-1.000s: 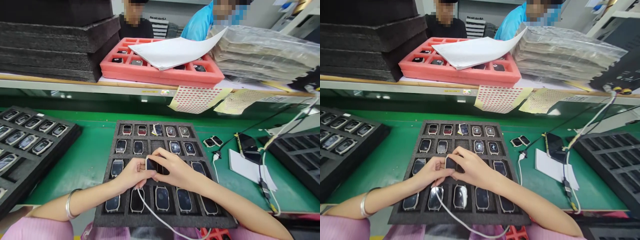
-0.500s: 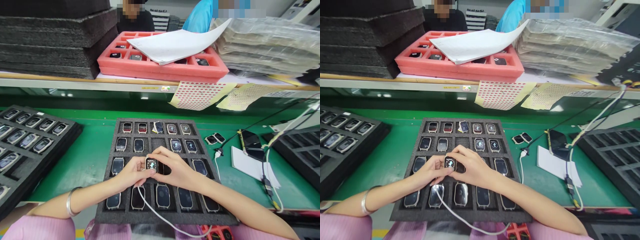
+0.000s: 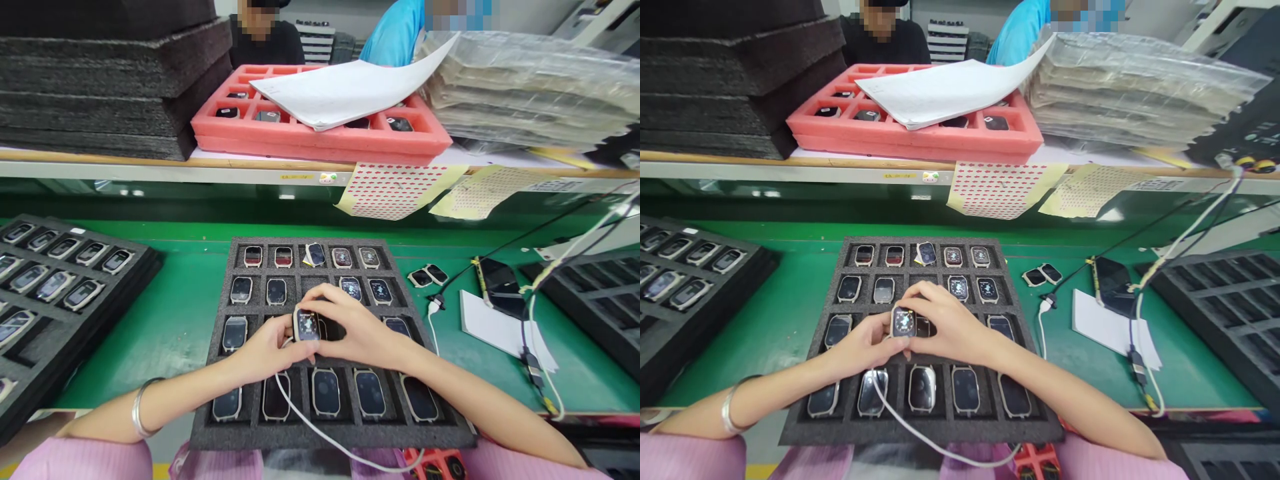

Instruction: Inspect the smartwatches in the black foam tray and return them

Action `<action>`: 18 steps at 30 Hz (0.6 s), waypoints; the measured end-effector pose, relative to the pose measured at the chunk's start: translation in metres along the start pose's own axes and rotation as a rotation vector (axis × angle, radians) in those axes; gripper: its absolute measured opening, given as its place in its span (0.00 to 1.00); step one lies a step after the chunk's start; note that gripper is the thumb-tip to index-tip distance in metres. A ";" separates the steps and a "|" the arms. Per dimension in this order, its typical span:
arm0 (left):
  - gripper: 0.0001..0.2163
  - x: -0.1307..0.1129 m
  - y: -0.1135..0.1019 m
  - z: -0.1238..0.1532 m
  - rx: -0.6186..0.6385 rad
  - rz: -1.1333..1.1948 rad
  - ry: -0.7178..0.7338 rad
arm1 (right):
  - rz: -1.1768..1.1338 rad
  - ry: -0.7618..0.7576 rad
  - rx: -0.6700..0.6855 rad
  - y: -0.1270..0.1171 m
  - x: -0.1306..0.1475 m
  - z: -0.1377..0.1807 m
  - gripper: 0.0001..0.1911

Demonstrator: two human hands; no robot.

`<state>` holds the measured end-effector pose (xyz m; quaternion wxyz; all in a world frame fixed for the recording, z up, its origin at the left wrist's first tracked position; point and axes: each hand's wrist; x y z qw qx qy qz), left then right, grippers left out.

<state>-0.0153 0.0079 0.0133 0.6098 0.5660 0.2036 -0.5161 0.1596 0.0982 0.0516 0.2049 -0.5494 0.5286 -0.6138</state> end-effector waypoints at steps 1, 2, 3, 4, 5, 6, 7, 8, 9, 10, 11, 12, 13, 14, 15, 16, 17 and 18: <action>0.16 0.000 0.000 0.000 0.018 -0.014 0.006 | -0.010 0.006 -0.019 -0.004 -0.007 -0.003 0.21; 0.17 -0.001 0.000 -0.001 0.029 -0.020 0.002 | 0.000 0.023 -0.040 -0.007 -0.014 -0.006 0.21; 0.18 -0.003 0.000 0.000 0.030 -0.017 -0.014 | 0.037 0.046 -0.061 -0.009 -0.022 -0.009 0.21; 0.18 -0.004 0.000 0.000 0.020 -0.009 -0.036 | 0.094 0.070 -0.069 -0.010 -0.029 -0.011 0.21; 0.17 -0.006 -0.001 0.002 0.010 0.000 -0.064 | 0.161 0.088 -0.058 -0.010 -0.036 -0.013 0.21; 0.16 -0.007 -0.002 0.004 0.005 0.005 -0.089 | 0.233 0.098 -0.029 -0.010 -0.040 -0.015 0.21; 0.16 -0.008 -0.003 0.007 0.011 0.005 -0.105 | 0.306 0.100 0.006 -0.010 -0.042 -0.015 0.22; 0.15 -0.009 -0.004 0.010 0.025 0.001 -0.113 | 0.375 0.093 0.038 -0.009 -0.042 -0.016 0.23; 0.14 -0.010 -0.006 0.013 0.040 -0.003 -0.116 | 0.433 0.080 0.064 -0.009 -0.041 -0.016 0.24; 0.13 -0.010 -0.007 0.017 0.047 -0.002 -0.116 | 0.474 0.058 0.076 -0.009 -0.037 -0.018 0.24; 0.12 -0.009 -0.009 0.020 0.045 0.006 -0.113 | 0.498 0.032 0.077 -0.009 -0.032 -0.021 0.24; 0.12 -0.009 -0.010 0.023 0.035 0.019 -0.105 | 0.508 0.000 0.076 -0.008 -0.027 -0.025 0.22; 0.12 -0.008 -0.012 0.025 0.022 0.037 -0.092 | 0.514 -0.033 0.083 -0.007 -0.021 -0.031 0.20; 0.12 -0.007 -0.013 0.027 0.004 0.053 -0.074 | 0.529 -0.065 0.104 -0.005 -0.015 -0.038 0.18; 0.12 -0.006 -0.014 0.028 -0.013 0.064 -0.049 | 0.553 -0.091 0.134 -0.002 -0.009 -0.047 0.16; 0.12 -0.005 -0.015 0.029 -0.027 0.072 -0.023 | 0.588 -0.106 0.173 0.002 -0.004 -0.055 0.15; 0.12 -0.004 -0.016 0.030 -0.036 0.080 0.002 | 0.622 -0.113 0.210 0.007 0.001 -0.064 0.14; 0.12 -0.003 -0.017 0.031 -0.040 0.089 0.021 | 0.645 -0.115 0.236 0.012 0.004 -0.071 0.13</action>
Point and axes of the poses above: each hand's wrist, its own z-axis away from the middle knuckle, its own y-axis out of the palm, x = y × z, and after that the axes turned 15 degrees about z, right-handed
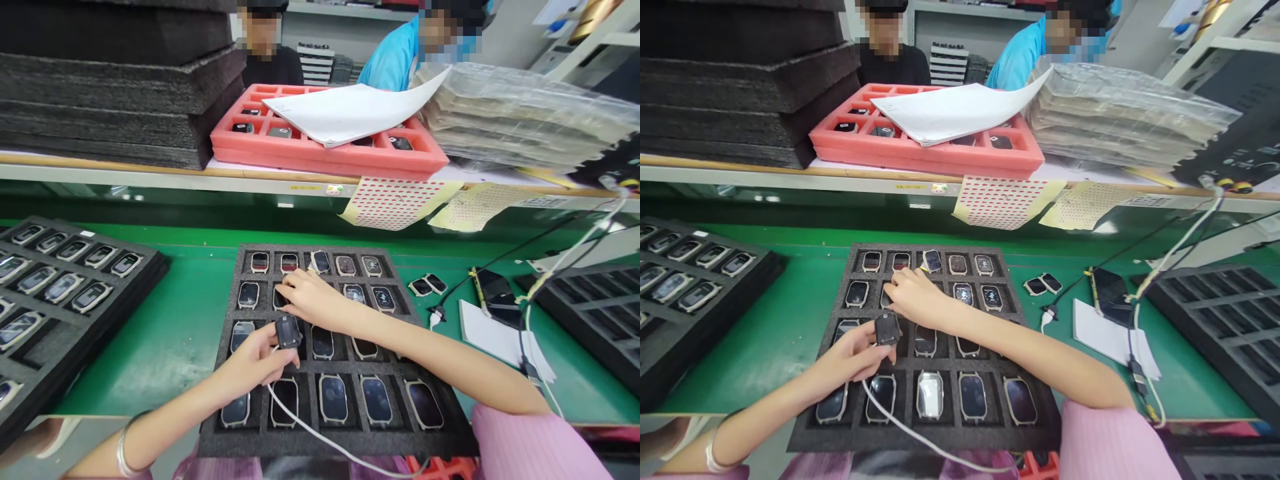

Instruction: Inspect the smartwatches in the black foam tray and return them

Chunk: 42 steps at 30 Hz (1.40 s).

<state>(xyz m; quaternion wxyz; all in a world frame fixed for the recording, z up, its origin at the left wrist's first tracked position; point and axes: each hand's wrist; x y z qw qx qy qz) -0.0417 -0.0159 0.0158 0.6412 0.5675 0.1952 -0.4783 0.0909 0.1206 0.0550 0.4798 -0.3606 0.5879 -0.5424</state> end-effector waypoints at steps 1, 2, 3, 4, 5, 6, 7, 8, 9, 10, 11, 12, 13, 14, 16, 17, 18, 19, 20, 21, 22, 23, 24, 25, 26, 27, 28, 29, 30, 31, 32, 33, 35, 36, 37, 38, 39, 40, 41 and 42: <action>0.12 0.001 -0.002 0.001 0.000 0.014 0.014 | 0.015 -0.003 0.017 0.001 0.004 -0.007 0.12; 0.12 0.001 -0.003 0.002 0.003 0.032 0.020 | 0.020 -0.004 0.025 0.002 0.006 -0.013 0.11; 0.12 0.001 -0.005 0.002 0.010 0.053 0.024 | 0.019 -0.005 0.027 0.003 0.008 -0.017 0.11; 0.12 0.001 -0.006 0.003 0.015 0.074 0.025 | 0.017 -0.007 0.027 0.004 0.008 -0.019 0.10; 0.12 0.001 -0.008 0.003 0.020 0.092 0.025 | 0.011 -0.008 0.026 0.005 0.007 -0.020 0.10; 0.12 0.001 -0.009 0.003 0.021 0.108 0.024 | 0.000 -0.007 0.021 0.005 0.004 -0.019 0.11; 0.12 0.001 -0.009 0.003 0.022 0.123 0.019 | -0.017 -0.003 0.014 0.005 0.001 -0.018 0.11; 0.11 0.000 -0.010 0.003 0.022 0.136 0.008 | -0.035 0.002 0.007 0.004 -0.003 -0.016 0.12; 0.12 -0.001 -0.010 0.002 0.021 0.146 -0.008 | -0.049 0.010 0.001 0.002 -0.007 -0.012 0.14; 0.12 -0.002 -0.010 0.002 0.020 0.154 -0.028 | -0.077 0.019 -0.011 -0.002 -0.010 -0.008 0.16; 0.12 -0.002 -0.010 0.002 0.019 0.163 -0.043 | -0.128 0.025 -0.032 -0.006 -0.012 -0.003 0.17; 0.13 -0.002 -0.010 0.001 0.019 0.170 -0.055 | -0.200 0.023 -0.060 -0.011 -0.013 0.003 0.19; 0.15 -0.002 -0.010 0.001 0.022 0.177 -0.064 | -0.294 0.015 -0.089 -0.016 -0.012 0.009 0.19; 0.16 -0.002 -0.010 0.001 0.024 0.184 -0.069 | -0.392 -0.005 -0.112 -0.021 -0.010 0.015 0.19; 0.18 0.000 -0.011 0.001 0.030 0.186 -0.068 | -0.491 -0.045 -0.097 -0.027 -0.001 0.026 0.19; 0.18 0.001 -0.011 0.001 0.032 0.179 -0.058 | -0.486 -0.056 -0.078 -0.028 0.004 0.030 0.19; 0.18 0.002 -0.011 0.001 0.032 0.165 -0.042 | -0.465 -0.060 -0.064 -0.028 0.009 0.033 0.18; 0.18 0.003 -0.010 0.001 0.029 0.148 -0.022 | -0.443 -0.061 -0.059 -0.026 0.014 0.035 0.18; 0.17 0.003 -0.010 0.001 0.022 0.128 0.000 | -0.425 -0.063 -0.065 -0.023 0.018 0.035 0.18; 0.17 0.003 -0.009 0.000 0.012 0.108 0.017 | -0.416 -0.068 -0.077 -0.020 0.021 0.034 0.18; 0.17 0.003 -0.008 0.000 -0.003 0.090 0.030 | -0.409 -0.073 -0.092 -0.017 0.023 0.033 0.17; 0.16 0.003 -0.006 0.000 -0.024 0.072 0.039 | -0.402 -0.081 -0.104 -0.014 0.025 0.032 0.17; 0.16 0.002 -0.006 -0.001 -0.047 0.056 0.047 | -0.390 -0.087 -0.116 -0.011 0.027 0.030 0.17; 0.16 0.002 -0.005 -0.002 -0.068 0.040 0.054 | -0.375 -0.092 -0.124 -0.009 0.028 0.030 0.17; 0.16 0.001 -0.004 -0.002 -0.083 0.026 0.056 | -0.362 -0.093 -0.132 -0.007 0.029 0.029 0.18; 0.16 0.001 -0.004 -0.003 -0.091 0.014 0.052 | -0.355 -0.093 -0.140 -0.005 0.029 0.030 0.18; 0.16 0.000 -0.004 -0.003 -0.093 0.008 0.046 | -0.359 -0.092 -0.151 -0.004 0.030 0.031 0.19; 0.15 0.000 -0.004 -0.003 -0.088 0.007 0.037 | -0.372 -0.087 -0.166 -0.002 0.031 0.032 0.19; 0.15 0.000 -0.005 -0.003 -0.081 0.012 0.029 | -0.391 -0.077 -0.187 0.000 0.031 0.034 0.19; 0.14 -0.001 -0.005 -0.002 -0.072 0.021 0.025 | -0.414 -0.063 -0.209 0.001 0.032 0.035 0.20; 0.14 -0.001 -0.006 -0.001 -0.062 0.032 0.025 | -0.437 -0.045 -0.229 0.002 0.033 0.036 0.20; 0.13 -0.001 -0.007 0.000 -0.051 0.041 0.028 | -0.461 -0.026 -0.240 0.003 0.034 0.037 0.20; 0.12 -0.001 -0.008 0.002 -0.032 0.043 0.033 | -0.504 0.000 -0.227 0.004 0.036 0.038 0.20; 0.13 -0.001 -0.008 0.003 -0.028 0.038 0.033 | -0.521 0.005 -0.213 0.004 0.037 0.039 0.20; 0.13 -0.001 -0.008 0.004 -0.027 0.030 0.031 | -0.535 0.006 -0.198 0.004 0.037 0.039 0.20; 0.13 -0.001 -0.008 0.004 -0.028 0.020 0.028 | -0.544 0.005 -0.190 0.004 0.038 0.040 0.20; 0.14 -0.001 -0.007 0.005 -0.029 0.009 0.025 | -0.548 0.006 -0.190 0.004 0.038 0.040 0.20; 0.14 -0.001 -0.007 0.005 -0.027 0.000 0.023 | -0.550 0.007 -0.195 0.004 0.039 0.040 0.21; 0.14 -0.002 -0.006 0.005 -0.024 -0.009 0.021 | -0.551 0.009 -0.202 0.004 0.039 0.041 0.21; 0.14 -0.002 -0.006 0.005 -0.022 -0.015 0.021 | -0.550 0.009 -0.206 0.004 0.039 0.041 0.21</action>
Point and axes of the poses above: each hand's wrist, its own z-axis away from the middle knuckle, its own y-axis out of the palm, x = y × z, and after that the axes turned 15 degrees about z, right-handed
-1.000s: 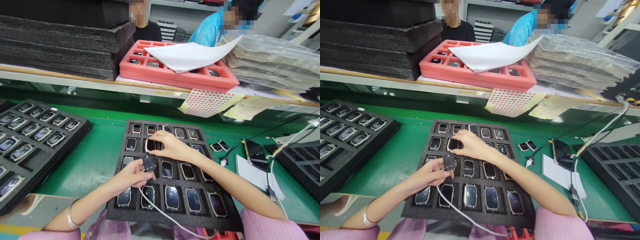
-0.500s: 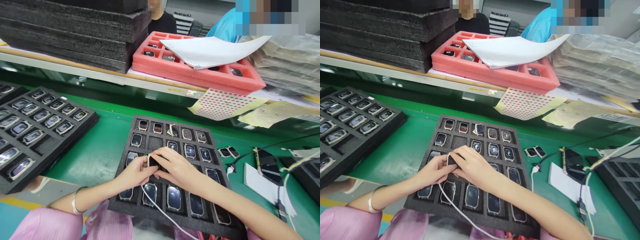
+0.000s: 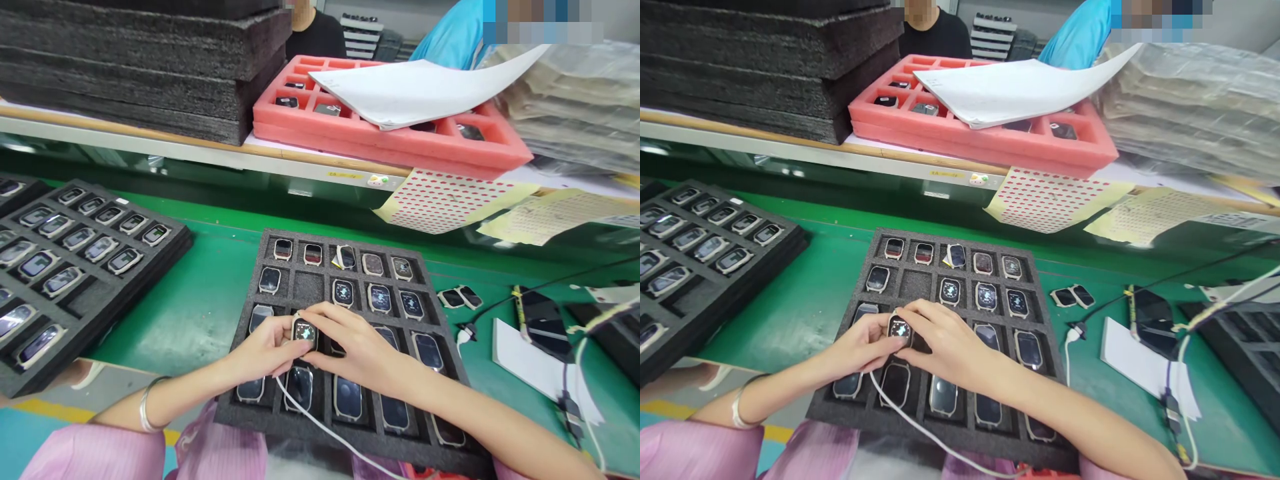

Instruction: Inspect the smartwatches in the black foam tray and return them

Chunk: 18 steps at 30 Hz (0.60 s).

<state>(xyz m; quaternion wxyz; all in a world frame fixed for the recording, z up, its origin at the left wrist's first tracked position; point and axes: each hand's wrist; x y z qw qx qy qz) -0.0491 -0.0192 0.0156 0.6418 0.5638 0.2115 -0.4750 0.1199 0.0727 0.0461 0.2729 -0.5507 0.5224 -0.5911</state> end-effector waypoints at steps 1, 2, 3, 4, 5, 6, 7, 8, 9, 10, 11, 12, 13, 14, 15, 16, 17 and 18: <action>0.14 0.000 0.000 0.000 0.000 -0.004 -0.001 | 0.003 -0.001 -0.002 0.000 0.000 0.000 0.21; 0.14 0.000 0.000 0.000 -0.001 -0.005 -0.004 | 0.010 -0.003 -0.003 0.000 0.000 0.001 0.22; 0.14 -0.001 0.001 0.000 -0.004 -0.005 -0.008 | 0.020 -0.004 -0.004 0.001 0.000 0.001 0.23; 0.14 -0.001 0.000 0.000 -0.006 -0.003 -0.011 | 0.033 -0.004 -0.006 0.001 0.000 0.001 0.24; 0.14 -0.001 0.000 0.000 -0.008 -0.002 -0.014 | 0.046 -0.003 -0.009 0.001 0.000 0.001 0.25; 0.14 0.000 0.000 -0.001 -0.007 -0.003 -0.015 | 0.057 -0.002 -0.015 0.001 0.001 0.001 0.25; 0.14 0.000 0.000 -0.001 -0.007 -0.005 -0.015 | 0.066 -0.002 -0.022 0.001 0.001 0.001 0.25; 0.14 0.000 -0.001 -0.001 -0.007 -0.008 -0.015 | 0.070 -0.003 -0.031 0.002 0.002 0.000 0.24; 0.14 0.000 -0.001 -0.001 -0.008 -0.010 -0.015 | 0.070 -0.003 -0.041 0.002 0.002 0.000 0.24; 0.14 0.001 -0.001 -0.001 -0.009 -0.013 -0.015 | 0.069 -0.001 -0.050 0.002 0.002 0.000 0.23; 0.14 0.001 -0.001 -0.001 -0.009 -0.015 -0.015 | 0.067 0.003 -0.061 0.003 0.002 0.000 0.23; 0.14 0.001 -0.001 -0.001 -0.010 -0.015 -0.014 | 0.066 0.006 -0.069 0.003 0.002 0.000 0.24; 0.14 0.001 -0.001 -0.001 -0.011 -0.016 -0.012 | 0.065 0.008 -0.075 0.003 0.002 0.000 0.24; 0.14 0.001 -0.001 -0.001 -0.014 -0.016 -0.011 | 0.066 0.010 -0.079 0.004 0.002 0.000 0.24; 0.15 0.001 -0.001 -0.001 -0.016 -0.016 -0.009 | 0.068 0.011 -0.080 0.004 0.002 0.000 0.24; 0.15 0.001 0.000 -0.001 -0.017 -0.017 -0.009 | 0.070 0.011 -0.081 0.004 0.002 0.000 0.24; 0.15 0.001 0.000 -0.001 -0.019 -0.018 -0.007 | 0.072 0.011 -0.080 0.004 0.002 0.000 0.24; 0.15 0.001 0.000 -0.001 -0.020 -0.019 -0.006 | 0.074 0.012 -0.078 0.004 0.002 -0.001 0.24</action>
Point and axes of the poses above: each hand's wrist, its own z-axis away from the middle knuckle, its own y-axis out of the palm, x = y × z, and after that the axes turned 15 degrees about z, right-handed
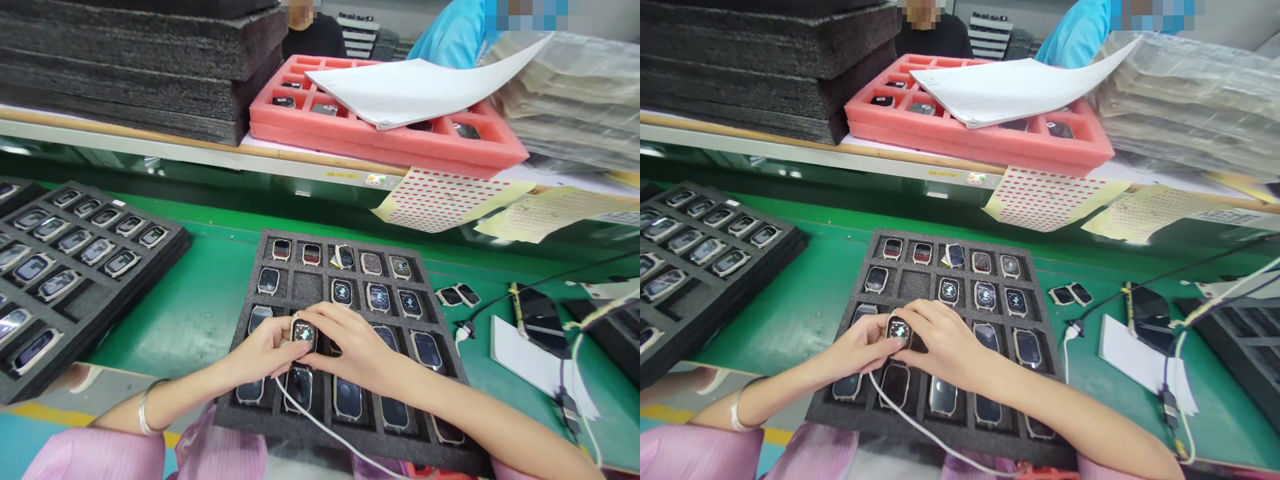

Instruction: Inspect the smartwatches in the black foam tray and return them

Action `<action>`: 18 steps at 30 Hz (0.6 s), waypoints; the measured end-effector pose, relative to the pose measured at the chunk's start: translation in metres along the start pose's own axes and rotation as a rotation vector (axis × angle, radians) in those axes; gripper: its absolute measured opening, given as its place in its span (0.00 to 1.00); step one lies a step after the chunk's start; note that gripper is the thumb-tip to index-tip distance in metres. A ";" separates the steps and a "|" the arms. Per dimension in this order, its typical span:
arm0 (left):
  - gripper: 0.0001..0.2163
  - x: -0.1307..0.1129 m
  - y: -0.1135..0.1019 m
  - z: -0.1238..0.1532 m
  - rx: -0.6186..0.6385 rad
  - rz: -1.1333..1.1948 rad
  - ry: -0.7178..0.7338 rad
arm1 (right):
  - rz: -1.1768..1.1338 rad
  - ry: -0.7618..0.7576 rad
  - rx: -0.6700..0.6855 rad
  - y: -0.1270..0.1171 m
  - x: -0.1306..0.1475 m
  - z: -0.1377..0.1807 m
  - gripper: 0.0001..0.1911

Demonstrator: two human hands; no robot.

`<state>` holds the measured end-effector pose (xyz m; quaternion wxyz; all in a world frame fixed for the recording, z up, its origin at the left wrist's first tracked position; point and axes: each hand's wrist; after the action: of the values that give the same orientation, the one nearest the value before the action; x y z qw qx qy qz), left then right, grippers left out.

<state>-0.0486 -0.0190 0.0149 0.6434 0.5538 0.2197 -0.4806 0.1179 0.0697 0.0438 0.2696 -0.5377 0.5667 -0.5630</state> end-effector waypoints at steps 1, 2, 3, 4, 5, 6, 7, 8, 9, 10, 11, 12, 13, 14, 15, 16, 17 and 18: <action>0.15 0.000 0.000 0.000 0.000 -0.003 0.001 | 0.002 0.002 0.004 0.000 0.000 0.000 0.23; 0.15 0.000 0.000 0.001 0.000 -0.005 0.003 | 0.003 0.002 0.008 0.000 0.000 0.000 0.23; 0.15 -0.001 0.000 0.001 -0.001 -0.007 0.005 | 0.003 0.003 0.013 0.000 0.000 0.000 0.23; 0.15 0.000 -0.001 0.001 -0.004 -0.008 0.007 | 0.002 0.003 0.016 0.000 0.000 0.000 0.23; 0.15 0.000 -0.001 0.001 -0.006 -0.010 0.009 | 0.001 0.004 0.018 0.001 0.000 0.000 0.23; 0.16 0.000 -0.002 0.000 -0.007 -0.011 0.011 | -0.002 0.004 0.019 0.001 0.000 0.000 0.23; 0.16 0.001 -0.002 0.000 -0.007 -0.011 0.013 | -0.007 0.005 0.021 0.002 0.000 0.000 0.23; 0.16 0.002 -0.002 0.000 -0.006 -0.012 0.014 | -0.014 0.010 0.024 0.002 0.001 0.001 0.23; 0.16 0.003 -0.003 0.000 -0.003 -0.014 0.015 | -0.021 0.018 0.027 0.002 0.001 0.001 0.23; 0.16 0.004 -0.003 -0.001 0.000 -0.017 0.015 | -0.035 0.027 0.031 0.001 0.001 0.001 0.23; 0.15 0.004 -0.002 -0.001 0.001 -0.018 0.015 | -0.062 0.034 0.042 -0.002 0.001 0.000 0.22; 0.15 0.004 -0.001 -0.001 0.003 -0.018 0.018 | -0.101 0.037 0.057 -0.005 0.000 -0.002 0.21; 0.15 0.004 -0.001 0.000 0.010 -0.010 0.025 | -0.151 0.037 0.074 -0.009 -0.002 -0.004 0.21; 0.17 0.004 0.000 0.000 0.028 0.005 0.037 | -0.202 0.033 0.088 -0.014 -0.006 -0.007 0.20; 0.19 0.003 0.001 0.001 0.060 0.024 0.044 | -0.244 0.031 0.095 -0.018 -0.010 -0.010 0.20; 0.21 0.002 0.001 0.001 0.096 0.039 0.042 | -0.268 0.035 0.094 -0.022 -0.016 -0.014 0.21; 0.22 0.001 0.002 0.003 0.130 0.047 0.026 | -0.270 0.051 0.083 -0.025 -0.023 -0.018 0.21; 0.22 0.000 0.002 0.004 0.157 0.042 -0.001 | -0.250 0.078 0.068 -0.025 -0.030 -0.022 0.21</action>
<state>-0.0482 -0.0229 0.0172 0.6083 0.6066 0.1693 -0.4832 0.1140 0.1106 0.0630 0.1930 -0.5726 0.4858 -0.6316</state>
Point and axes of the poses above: each hand's wrist, its own z-axis away from the middle knuckle, its own y-axis out of the palm, x = y × z, and after that the axes turned 15 degrees about z, right-handed
